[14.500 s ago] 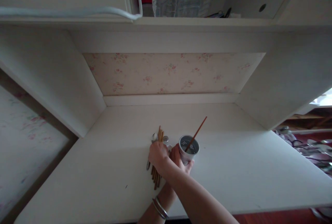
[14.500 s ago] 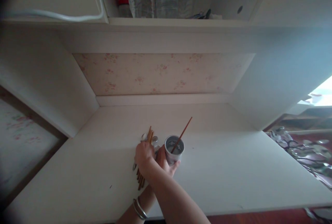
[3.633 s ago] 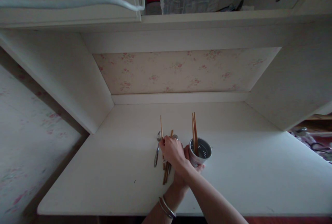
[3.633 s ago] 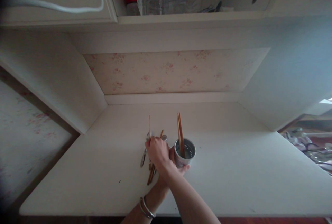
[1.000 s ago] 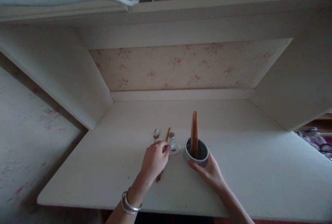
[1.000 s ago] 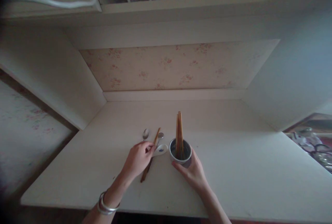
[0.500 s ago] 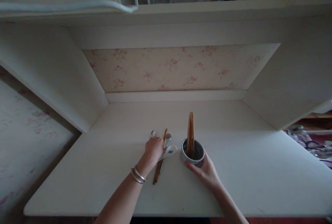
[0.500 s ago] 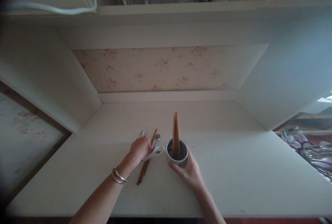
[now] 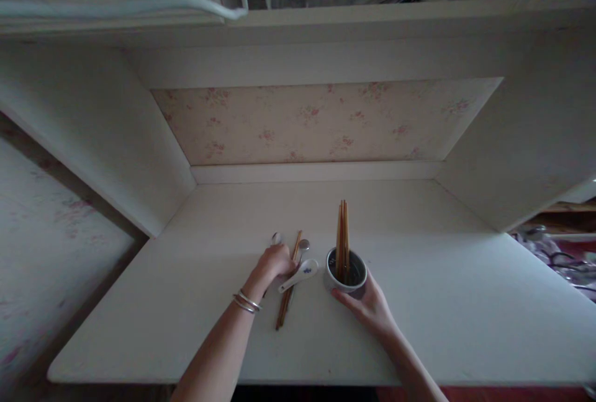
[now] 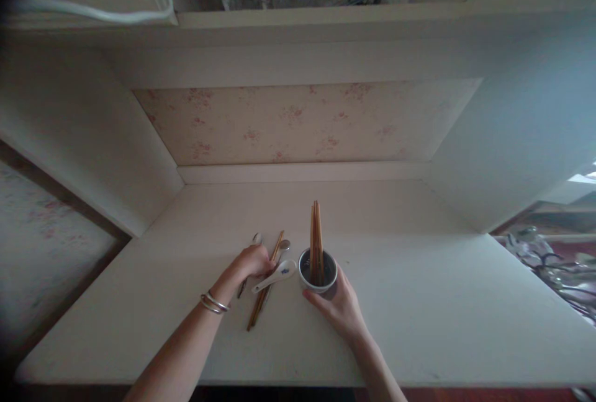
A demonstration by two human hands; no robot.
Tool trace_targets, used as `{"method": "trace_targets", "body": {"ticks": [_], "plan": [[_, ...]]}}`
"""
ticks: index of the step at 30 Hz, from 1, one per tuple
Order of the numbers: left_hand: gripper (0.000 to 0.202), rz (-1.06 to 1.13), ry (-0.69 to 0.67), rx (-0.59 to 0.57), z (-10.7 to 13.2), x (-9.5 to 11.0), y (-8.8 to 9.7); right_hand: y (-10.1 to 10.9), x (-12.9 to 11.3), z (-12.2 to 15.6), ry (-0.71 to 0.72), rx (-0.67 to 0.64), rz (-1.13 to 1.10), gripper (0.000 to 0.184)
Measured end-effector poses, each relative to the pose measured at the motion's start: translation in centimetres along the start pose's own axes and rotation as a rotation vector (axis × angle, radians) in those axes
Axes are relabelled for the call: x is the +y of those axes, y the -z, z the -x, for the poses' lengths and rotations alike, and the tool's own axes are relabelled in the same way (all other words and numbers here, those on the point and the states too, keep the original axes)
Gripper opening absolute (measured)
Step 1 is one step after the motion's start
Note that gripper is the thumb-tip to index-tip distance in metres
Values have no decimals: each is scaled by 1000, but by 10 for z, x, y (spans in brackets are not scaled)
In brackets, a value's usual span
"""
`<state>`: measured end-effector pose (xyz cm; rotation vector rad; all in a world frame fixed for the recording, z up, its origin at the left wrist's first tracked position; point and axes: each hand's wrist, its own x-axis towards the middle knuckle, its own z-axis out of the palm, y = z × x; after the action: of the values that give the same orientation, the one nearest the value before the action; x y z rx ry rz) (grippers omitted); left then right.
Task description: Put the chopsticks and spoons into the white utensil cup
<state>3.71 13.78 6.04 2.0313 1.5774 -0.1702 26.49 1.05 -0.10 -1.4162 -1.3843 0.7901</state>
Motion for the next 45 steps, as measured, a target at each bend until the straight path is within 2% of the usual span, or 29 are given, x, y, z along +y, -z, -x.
{"method": "trace_targets", "body": {"ticks": [3, 8, 14, 17, 20, 22, 24, 29, 35, 40, 45], "plan": [[34, 44, 9, -73, -4, -5, 7, 0, -1, 0, 7, 2, 13, 75], [28, 153, 0, -35, 7, -14, 26, 1, -3, 0, -1, -4, 24, 77], [27, 200, -76, 230, 37, -12, 74, 1, -3, 1, -29, 9, 55, 78], [27, 218, -140, 358, 56, 6, 97, 0, -6, 1, -26, 21, 42, 76], [30, 403, -333, 445, 71, 33, 106, -1, -7, 1, -19, 34, 37, 76], [31, 570, -458, 449, 73, 52, 104, -1, -7, 1, -11, 44, 48, 76], [29, 649, -516, 461, 68, 68, 97, -1, -7, 1, -9, 46, 58, 76], [22, 548, -516, 534, 44, 90, 73, -1, -6, 1, 10, 28, 35, 77], [21, 348, -480, 507, 34, 92, 44, -2, -3, 1, 23, 50, 50, 76], [22, 354, -492, 401, 32, 87, 28, -3, -3, 1, 27, 48, 64, 75], [23, 369, -506, 384, 31, 85, 20, -3, -4, 1, 16, 50, 66, 75]]}}
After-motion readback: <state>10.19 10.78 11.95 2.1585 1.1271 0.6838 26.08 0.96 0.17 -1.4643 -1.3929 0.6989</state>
